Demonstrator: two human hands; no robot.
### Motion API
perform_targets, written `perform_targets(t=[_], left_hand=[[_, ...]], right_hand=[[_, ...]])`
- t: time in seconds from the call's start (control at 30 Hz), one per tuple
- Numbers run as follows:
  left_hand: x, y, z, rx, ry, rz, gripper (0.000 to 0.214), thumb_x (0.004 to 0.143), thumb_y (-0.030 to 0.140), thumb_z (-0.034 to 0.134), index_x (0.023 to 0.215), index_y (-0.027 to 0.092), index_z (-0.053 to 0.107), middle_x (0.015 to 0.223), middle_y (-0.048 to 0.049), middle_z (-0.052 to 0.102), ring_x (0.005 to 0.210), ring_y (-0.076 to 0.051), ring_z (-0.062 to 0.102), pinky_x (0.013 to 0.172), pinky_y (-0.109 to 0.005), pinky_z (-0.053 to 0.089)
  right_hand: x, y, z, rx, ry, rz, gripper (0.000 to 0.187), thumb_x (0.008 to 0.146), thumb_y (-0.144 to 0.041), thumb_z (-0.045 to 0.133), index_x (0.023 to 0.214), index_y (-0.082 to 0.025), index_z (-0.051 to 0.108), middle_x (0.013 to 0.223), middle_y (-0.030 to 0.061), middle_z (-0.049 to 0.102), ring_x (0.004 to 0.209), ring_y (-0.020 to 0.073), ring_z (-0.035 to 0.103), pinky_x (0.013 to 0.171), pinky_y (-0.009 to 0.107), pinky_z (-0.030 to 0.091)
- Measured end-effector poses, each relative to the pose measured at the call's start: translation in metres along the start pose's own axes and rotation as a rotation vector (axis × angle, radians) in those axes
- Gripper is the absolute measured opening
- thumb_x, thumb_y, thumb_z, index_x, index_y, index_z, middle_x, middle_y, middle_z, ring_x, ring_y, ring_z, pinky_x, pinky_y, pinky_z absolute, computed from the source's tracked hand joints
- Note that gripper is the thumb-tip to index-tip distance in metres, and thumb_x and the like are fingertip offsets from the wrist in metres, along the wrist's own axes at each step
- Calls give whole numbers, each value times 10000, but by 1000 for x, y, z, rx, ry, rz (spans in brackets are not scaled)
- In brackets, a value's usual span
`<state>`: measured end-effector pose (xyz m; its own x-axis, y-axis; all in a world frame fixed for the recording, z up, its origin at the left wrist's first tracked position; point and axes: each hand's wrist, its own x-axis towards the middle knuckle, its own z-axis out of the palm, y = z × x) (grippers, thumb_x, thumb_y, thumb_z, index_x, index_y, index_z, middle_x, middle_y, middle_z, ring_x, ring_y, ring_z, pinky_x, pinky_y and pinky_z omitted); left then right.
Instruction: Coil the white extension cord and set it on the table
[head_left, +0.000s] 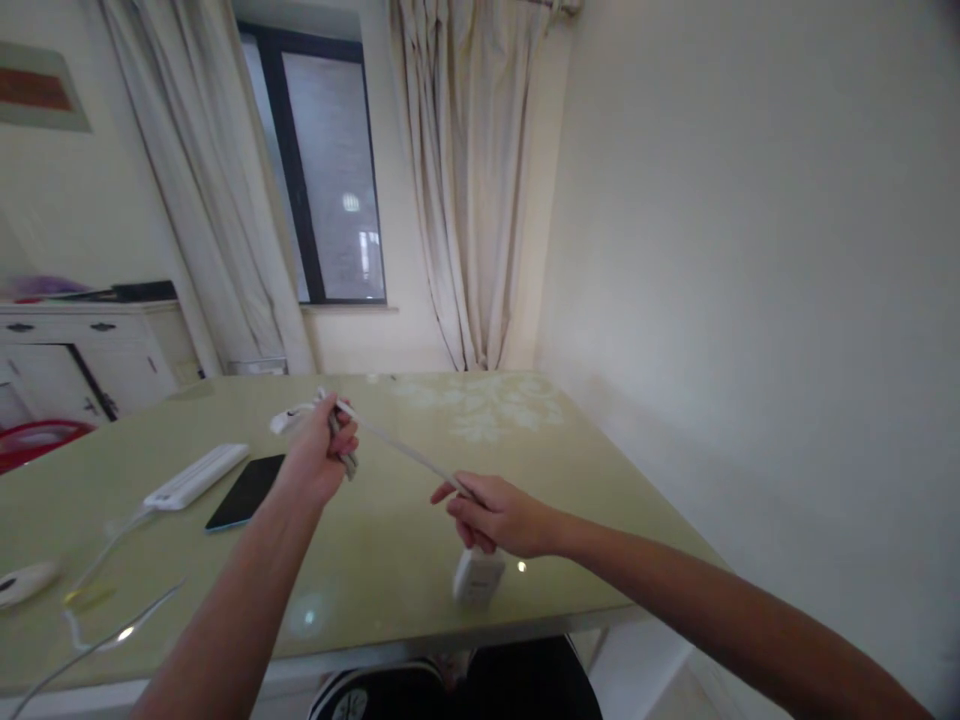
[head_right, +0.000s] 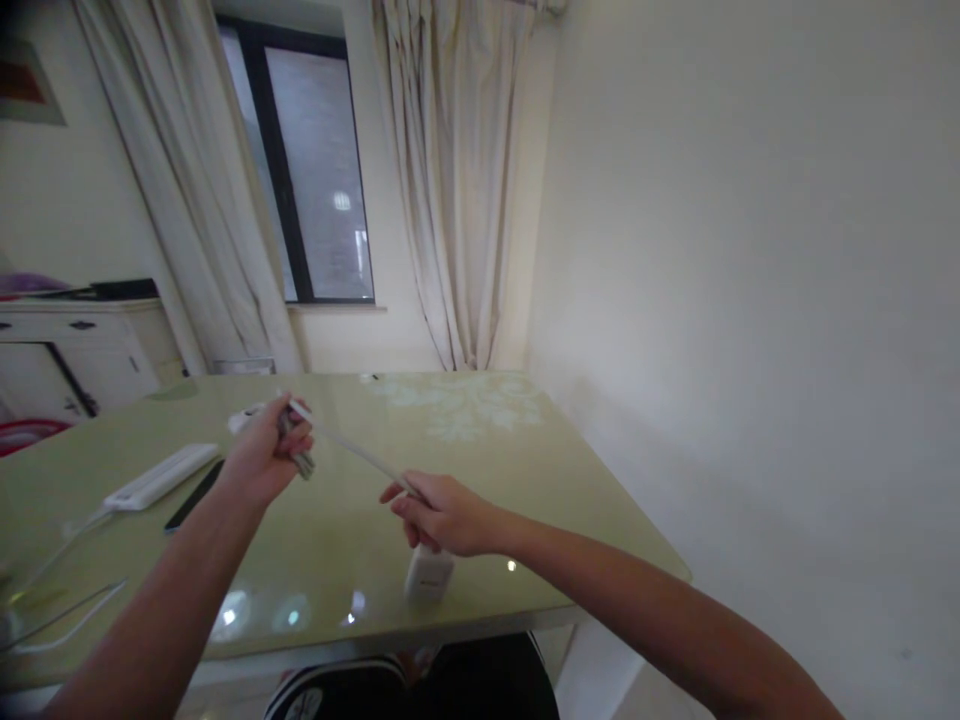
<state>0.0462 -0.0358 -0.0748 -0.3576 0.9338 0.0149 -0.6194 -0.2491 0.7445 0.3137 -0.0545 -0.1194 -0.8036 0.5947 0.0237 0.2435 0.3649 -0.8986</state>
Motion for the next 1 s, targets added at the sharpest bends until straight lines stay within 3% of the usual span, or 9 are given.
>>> perform_targets(t=[0.17,0.3,0.5,0.63,0.7,0.8,0.87,0.93,1.0], left_hand=[[-6,-1,-9,116,-184,-51,198,957,241,578,806,117,611,645,63,511,321,5,247,313,-151,221],[-13,-34,3,141,-172,-50,255,904,354,676,868,101,662,734,29,587,358,15,276,334,-143,218],[-20,-70,9,235,-178,-124,406,807,523,769,775,151,609,739,25,626,416,-17,364,381,-159,291],[-28,-71,6,221,-155,-138,424,838,524,758,730,158,573,861,-34,686,666,-88,597,599,-186,497],[-34,-68,7,140,-219,-159,434,847,517,760,717,171,532,775,-19,639,737,-122,629,727,-229,543],[-44,-64,8,44,-375,-202,444,847,497,773,729,187,477,594,72,408,556,-85,485,717,-256,544],[-50,-62,8,44,-447,-225,439,870,496,751,737,184,472,574,101,282,477,-57,326,612,-223,497],[-54,-58,6,72,-492,-264,432,898,518,710,749,179,487,571,109,221,458,-52,230,518,-194,420],[-56,-53,3,110,-513,-289,431,912,546,677,763,179,507,561,113,189,448,-53,169,449,-179,331]], right_hand=[[-4,15,-29,-784,195,79,266,1073,-327,371,1155,-192,585,731,39,685,641,164,643,624,247,420],[6,20,-13,-1243,167,126,316,978,-162,461,1281,-223,529,927,123,765,783,262,739,653,297,461],[17,31,22,-1321,141,86,340,964,-134,457,1299,-189,480,866,131,759,768,285,760,655,324,510],[21,50,8,-1234,49,90,286,1032,-266,426,1305,-210,489,891,127,762,759,270,746,622,293,462],[23,62,-5,-1150,9,93,284,1058,-359,400,1279,-223,516,894,103,758,753,241,727,602,268,421],[28,75,-22,-1176,-7,-7,255,1047,-266,414,1254,-209,552,969,88,746,808,198,691,638,260,412],[31,80,-31,-1301,-41,-190,242,1023,-167,426,1204,-177,587,1001,105,732,897,197,661,729,285,440],[33,81,-36,-1422,-77,-387,233,1021,-128,415,1126,-161,621,970,109,721,982,208,625,854,332,445],[32,79,-38,-1487,-82,-458,207,1027,-167,436,1061,-164,640,941,99,711,1001,216,602,908,365,433]])
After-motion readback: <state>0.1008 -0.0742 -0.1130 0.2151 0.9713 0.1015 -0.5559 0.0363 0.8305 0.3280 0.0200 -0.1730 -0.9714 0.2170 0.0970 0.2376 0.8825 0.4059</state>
